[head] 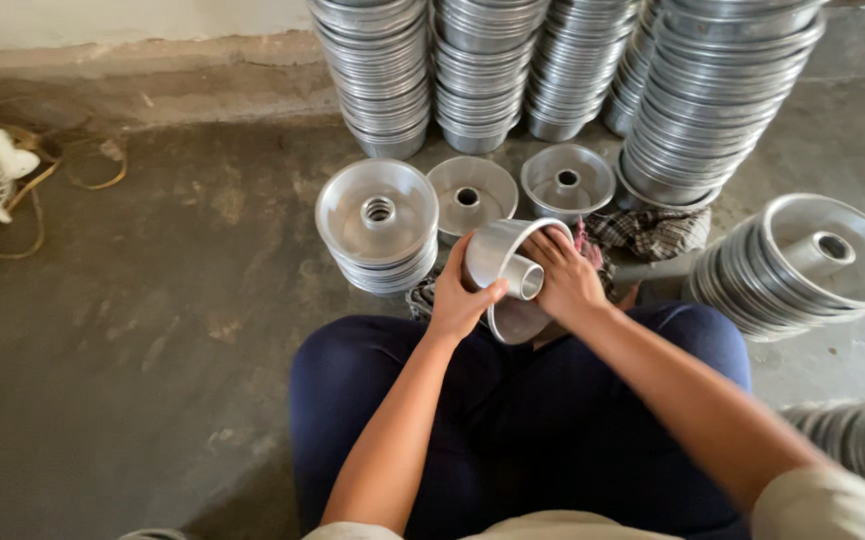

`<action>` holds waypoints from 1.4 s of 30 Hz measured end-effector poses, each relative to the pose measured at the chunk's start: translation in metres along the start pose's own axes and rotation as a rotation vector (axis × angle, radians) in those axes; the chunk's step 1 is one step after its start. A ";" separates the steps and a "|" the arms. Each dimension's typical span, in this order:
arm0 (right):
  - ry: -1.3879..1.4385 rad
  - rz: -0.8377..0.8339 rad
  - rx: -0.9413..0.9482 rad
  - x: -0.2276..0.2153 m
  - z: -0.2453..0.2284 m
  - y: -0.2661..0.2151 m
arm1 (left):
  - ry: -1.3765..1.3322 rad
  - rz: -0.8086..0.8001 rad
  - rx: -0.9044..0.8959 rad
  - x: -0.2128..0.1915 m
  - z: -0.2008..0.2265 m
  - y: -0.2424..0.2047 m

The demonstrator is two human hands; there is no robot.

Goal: The person sits on the floor and wipes multiple metal parts with a cloth. They pick up each part, wipe it, and place it on a stack, repeating the process throughout the clip.

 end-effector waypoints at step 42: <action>0.710 0.370 0.406 -0.053 0.002 0.005 | 0.262 0.064 0.157 0.010 -0.002 0.004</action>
Point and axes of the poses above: each hand's wrist, its own y-axis towards the middle knuckle, its own x-axis out of the palm, z = x × y, the point moved 10 cm from there along y, towards the middle knuckle, and after that the axes turned 6 degrees about x, right-handed, at the moved point
